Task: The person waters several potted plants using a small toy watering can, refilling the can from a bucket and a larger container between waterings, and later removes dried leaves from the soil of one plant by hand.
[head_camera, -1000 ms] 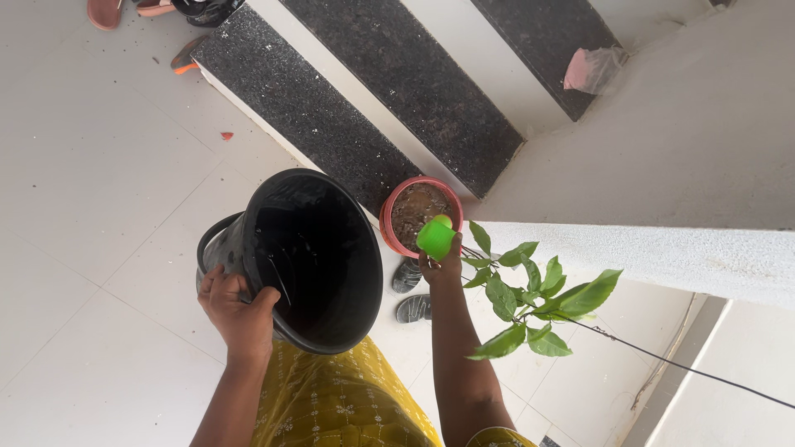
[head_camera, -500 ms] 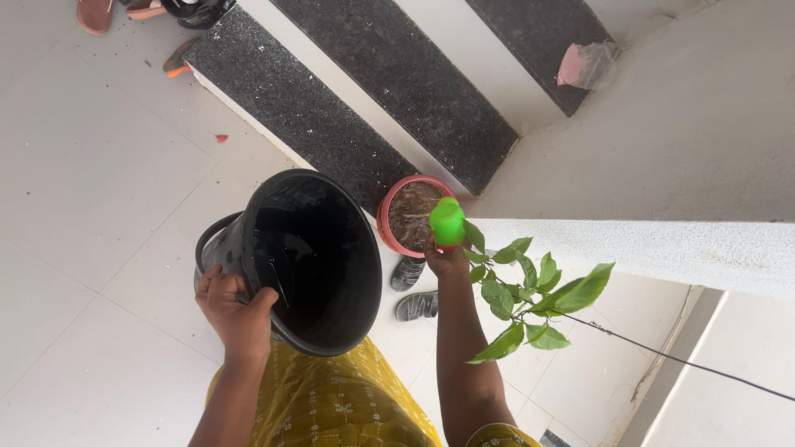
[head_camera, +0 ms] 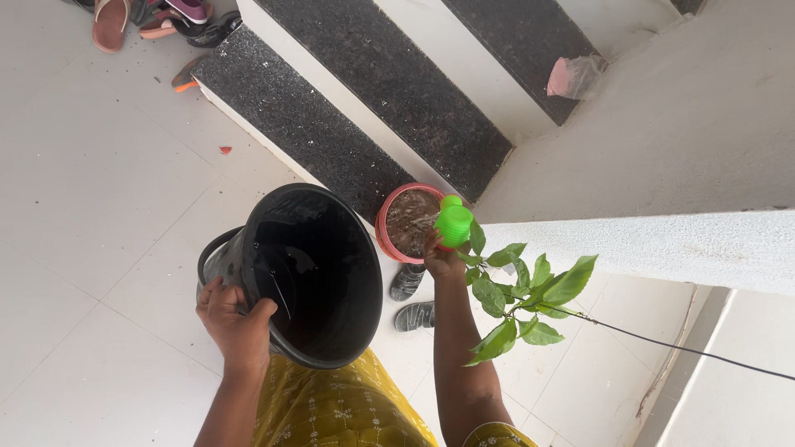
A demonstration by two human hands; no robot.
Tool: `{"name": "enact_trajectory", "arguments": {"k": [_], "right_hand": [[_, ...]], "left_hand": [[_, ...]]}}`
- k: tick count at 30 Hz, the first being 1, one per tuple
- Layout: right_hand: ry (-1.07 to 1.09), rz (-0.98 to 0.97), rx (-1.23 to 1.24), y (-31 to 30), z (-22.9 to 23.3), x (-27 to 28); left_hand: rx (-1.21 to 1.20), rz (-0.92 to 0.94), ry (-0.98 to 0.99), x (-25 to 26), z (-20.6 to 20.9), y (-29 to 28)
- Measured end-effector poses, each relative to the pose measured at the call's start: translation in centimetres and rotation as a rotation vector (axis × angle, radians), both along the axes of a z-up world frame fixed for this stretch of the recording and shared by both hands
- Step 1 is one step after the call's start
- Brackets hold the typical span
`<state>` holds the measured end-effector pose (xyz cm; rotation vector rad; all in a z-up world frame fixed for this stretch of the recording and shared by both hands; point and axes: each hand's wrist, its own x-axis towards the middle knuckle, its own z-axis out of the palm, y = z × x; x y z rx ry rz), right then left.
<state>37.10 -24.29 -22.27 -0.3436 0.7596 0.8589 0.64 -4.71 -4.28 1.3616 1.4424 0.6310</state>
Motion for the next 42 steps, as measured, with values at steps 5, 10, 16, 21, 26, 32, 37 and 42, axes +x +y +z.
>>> {"name": "enact_trajectory", "arguments": {"k": [5,10,16,21,26,32,37,42], "right_hand": [[0.02,-0.023,-0.033,-0.2,0.1,0.4],[-0.09,0.001,-0.026,-0.5,0.0,-0.3],[-0.405,0.289,-0.667,-0.4,-0.4,-3.9],[-1.117,0.577,-1.181,-0.7,0.7,-9.1],[-1.717,0.461,-1.345,-2.0,5.3,-12.9],[-1.845,0.276,-0.765,-1.8,15.6,-15.4],[-1.686,0.725,-0.529,1.7,17.9,-14.7],[-1.601,1.104,-0.525,6.7,19.5,-15.5]], "left_hand": [[0.017,0.02,-0.009,-0.3,0.6,-0.7],[0.018,0.035,-0.011,-0.4,0.8,-1.3],[0.046,0.063,-0.058,-0.8,0.9,-1.7],[0.217,0.052,-0.132,-1.3,1.1,-1.4],[0.273,0.111,-0.229,-1.6,3.0,-0.5],[0.468,0.023,-0.269,-0.6,5.7,0.2],[0.503,-0.03,-0.354,0.5,9.0,-0.5],[0.528,-0.089,-0.438,1.0,11.2,-2.1]]}}
